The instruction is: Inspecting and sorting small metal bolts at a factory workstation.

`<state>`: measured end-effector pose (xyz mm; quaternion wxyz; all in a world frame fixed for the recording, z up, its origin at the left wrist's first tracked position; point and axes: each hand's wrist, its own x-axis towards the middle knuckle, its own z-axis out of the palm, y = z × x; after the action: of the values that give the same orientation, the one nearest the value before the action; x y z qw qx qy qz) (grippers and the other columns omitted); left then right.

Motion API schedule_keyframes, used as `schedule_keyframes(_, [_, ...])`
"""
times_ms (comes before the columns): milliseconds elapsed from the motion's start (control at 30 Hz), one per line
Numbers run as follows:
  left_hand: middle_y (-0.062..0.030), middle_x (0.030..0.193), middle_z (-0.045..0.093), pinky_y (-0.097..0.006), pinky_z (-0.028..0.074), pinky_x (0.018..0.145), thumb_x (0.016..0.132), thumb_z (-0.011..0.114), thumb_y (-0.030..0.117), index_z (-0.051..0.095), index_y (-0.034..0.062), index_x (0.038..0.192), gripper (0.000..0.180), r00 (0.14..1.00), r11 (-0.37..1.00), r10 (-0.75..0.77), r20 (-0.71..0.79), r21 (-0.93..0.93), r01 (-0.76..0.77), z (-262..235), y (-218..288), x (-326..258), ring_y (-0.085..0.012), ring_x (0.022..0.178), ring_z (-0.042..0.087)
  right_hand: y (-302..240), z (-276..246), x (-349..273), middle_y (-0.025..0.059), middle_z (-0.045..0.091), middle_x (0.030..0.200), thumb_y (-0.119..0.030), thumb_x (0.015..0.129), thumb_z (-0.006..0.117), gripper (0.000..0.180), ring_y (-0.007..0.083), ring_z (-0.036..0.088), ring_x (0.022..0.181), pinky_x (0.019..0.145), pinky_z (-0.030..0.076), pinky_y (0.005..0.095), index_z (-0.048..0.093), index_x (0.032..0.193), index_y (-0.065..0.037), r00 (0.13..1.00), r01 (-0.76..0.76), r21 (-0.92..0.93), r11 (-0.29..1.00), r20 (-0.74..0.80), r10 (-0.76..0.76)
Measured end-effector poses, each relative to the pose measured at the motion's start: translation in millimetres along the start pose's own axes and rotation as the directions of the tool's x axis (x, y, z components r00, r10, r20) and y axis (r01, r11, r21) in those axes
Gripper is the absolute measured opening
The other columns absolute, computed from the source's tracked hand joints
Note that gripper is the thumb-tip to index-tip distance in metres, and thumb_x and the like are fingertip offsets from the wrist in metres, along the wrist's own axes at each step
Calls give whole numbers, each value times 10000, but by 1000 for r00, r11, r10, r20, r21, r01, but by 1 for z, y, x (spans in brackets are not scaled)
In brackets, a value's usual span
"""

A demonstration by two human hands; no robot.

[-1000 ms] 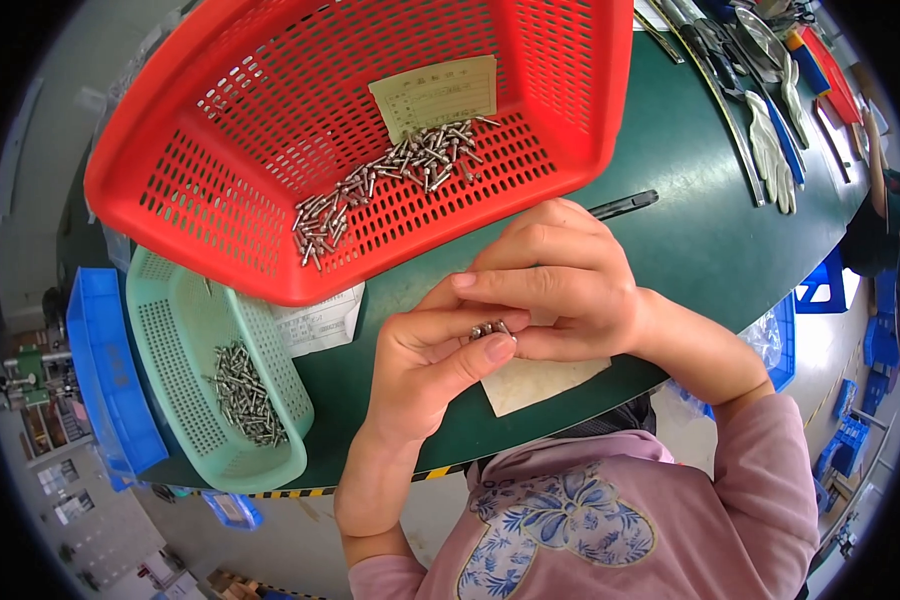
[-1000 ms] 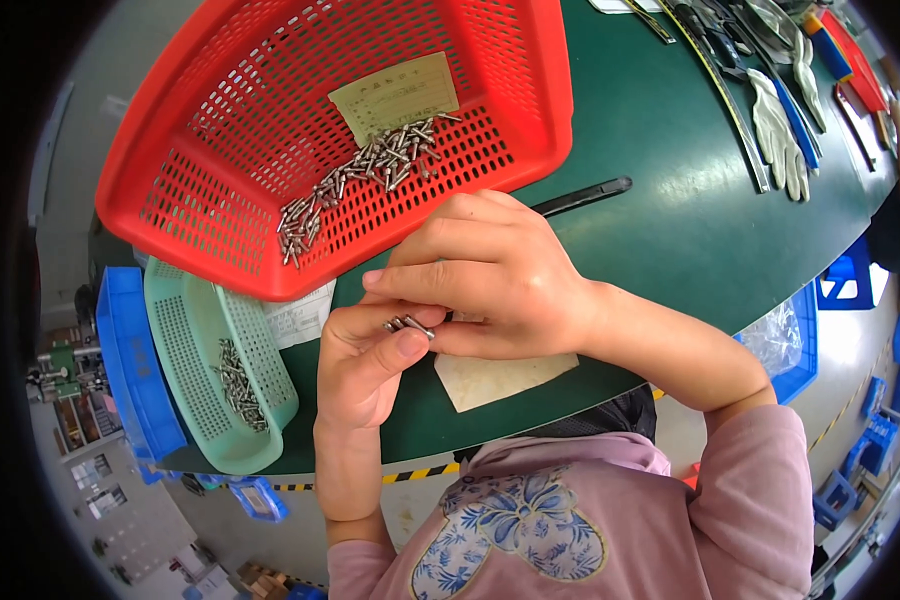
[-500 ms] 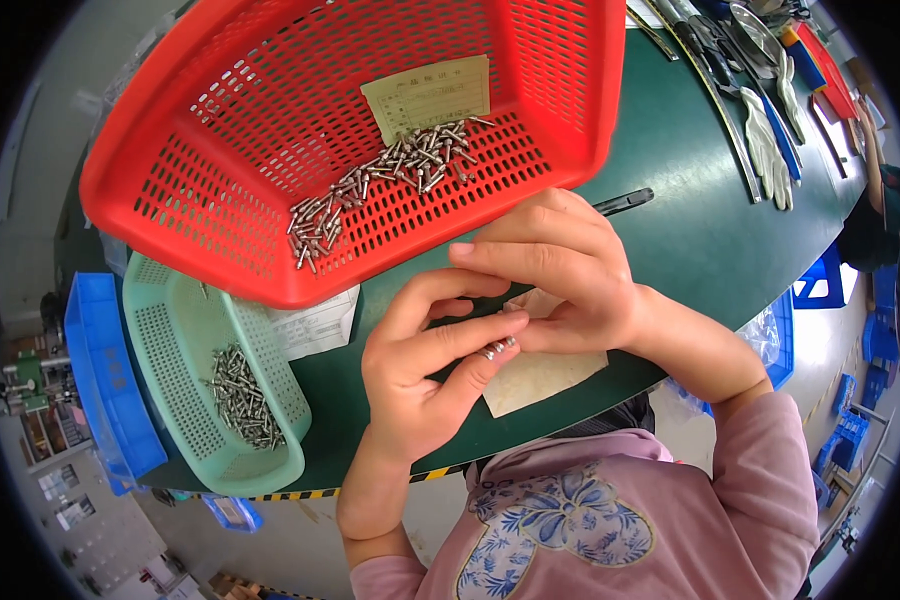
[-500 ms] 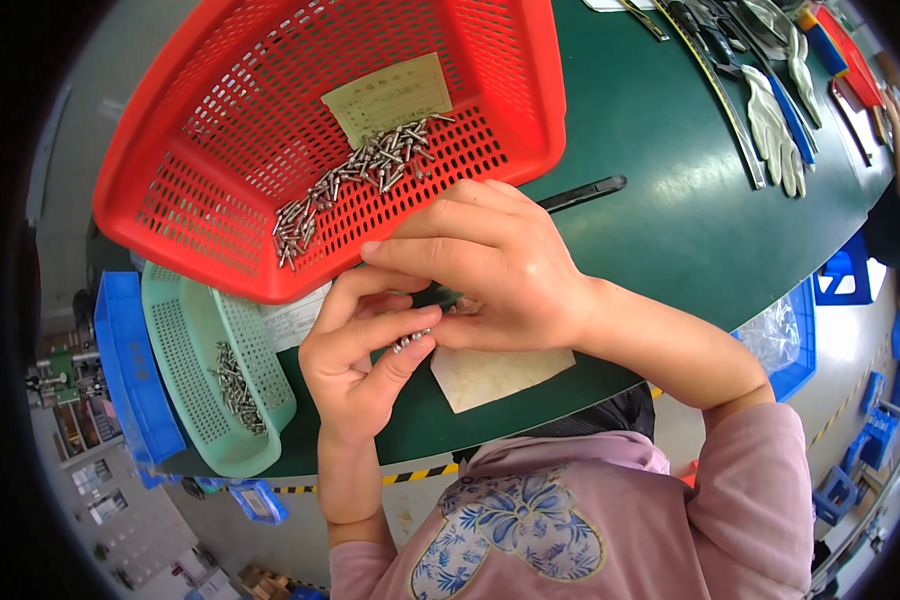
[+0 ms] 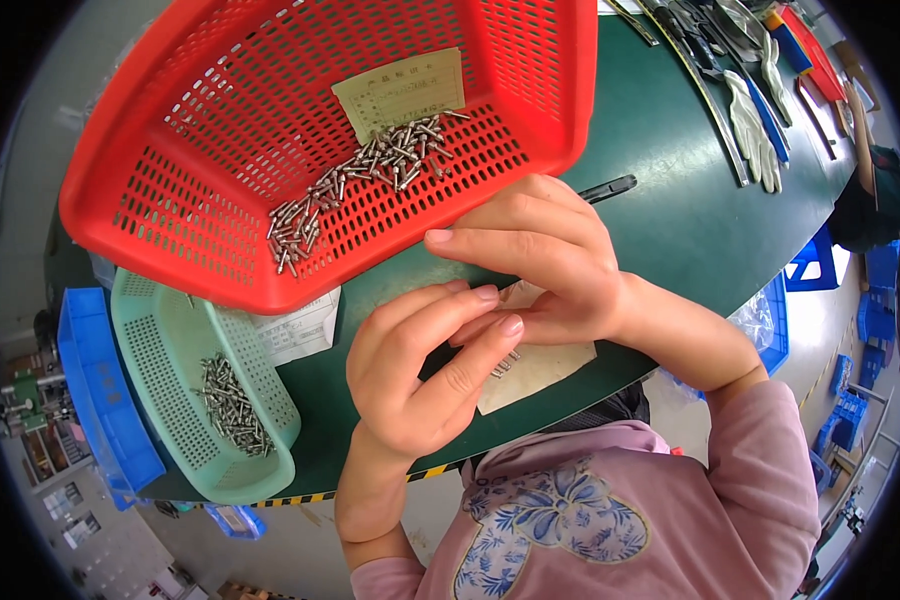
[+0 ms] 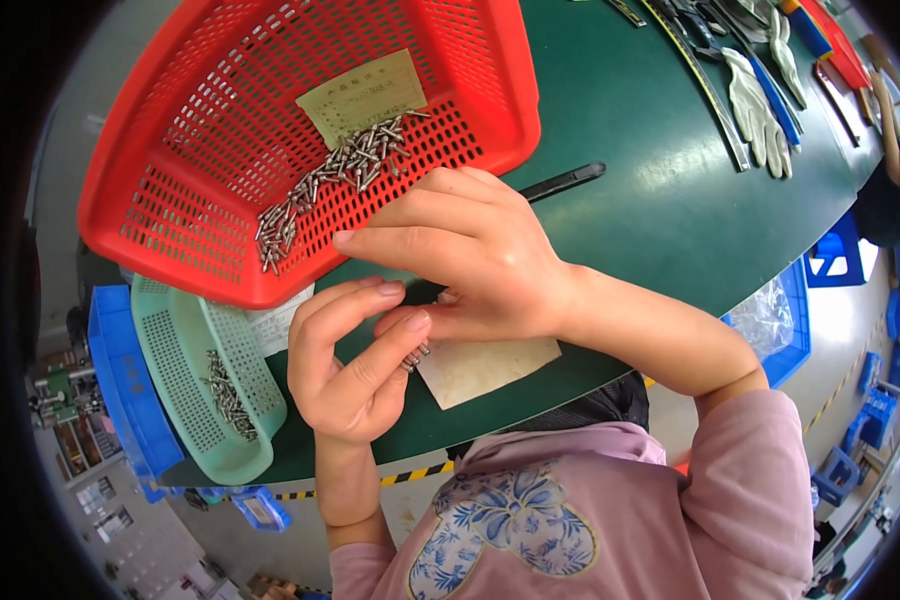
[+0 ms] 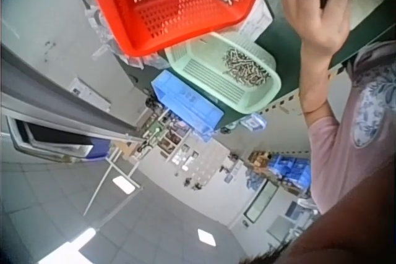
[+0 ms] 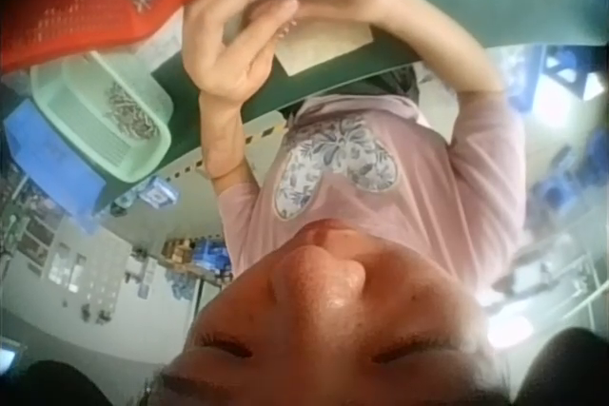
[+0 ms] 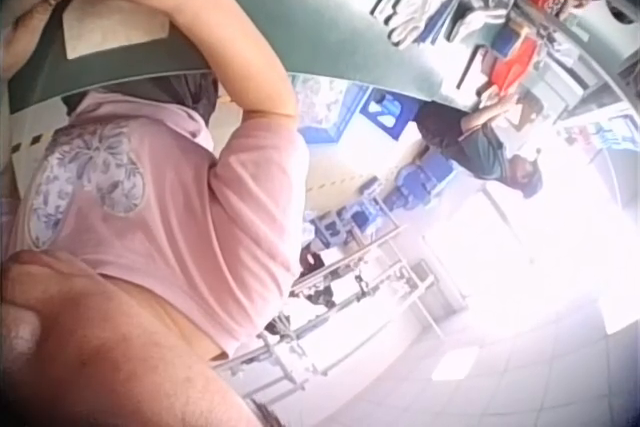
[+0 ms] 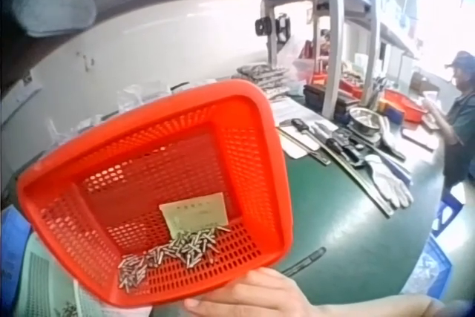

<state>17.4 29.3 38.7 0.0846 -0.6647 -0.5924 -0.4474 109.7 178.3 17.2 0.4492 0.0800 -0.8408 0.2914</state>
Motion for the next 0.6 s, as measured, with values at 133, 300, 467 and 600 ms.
schedule_keyframes(133, [-74, 938, 647, -285, 497, 637, 611, 701, 16, 718, 75, 938, 332, 1000, 1000, 9, -11, 27, -9, 2, 1, 1, -220, 798, 616, 1, 0, 0, 74, 628, 789, -232, 627, 777, 496, 193, 577, 675, 579, 395, 301, 637, 1046, -6, 1000, 5, -6, 1000, -8, -5])
schedule_keyframes(300, [-73, 921, 650, -291, 500, 637, 636, 719, 7, 709, 50, 890, 258, 1000, 994, 22, -18, 111, -20, -2, -2, -1, -222, 797, 619, -1, 3, 0, 81, 638, 846, -154, 611, 765, 481, 209, 579, 696, 591, 406, 313, 638, 1054, -17, 998, -53, 16, 998, 44, 52])
schedule_keyframes(467, [-87, 934, 636, -338, 499, 728, 671, 712, -14, 702, 39, 870, 205, 988, 898, -120, -95, 413, 149, -40, -9, -5, -263, 852, 609, 7, -4, -5, 65, 627, 889, -72, 591, 737, 451, 230, 575, 754, 633, 428, 342, 645, 1033, -61, 981, -155, -138, 978, 92, 168])
schedule_keyframes(600, [-103, 977, 611, -340, 463, 813, 726, 653, -38, 690, 3, 910, 192, 796, 621, -523, -304, 504, 600, -114, 3, -56, -261, 938, 582, 9, -2, -1, 31, 608, 848, -75, 633, 700, 284, 224, 565, 781, 678, 430, 351, 670, 915, -91, 953, -231, -243, 942, 139, 269])
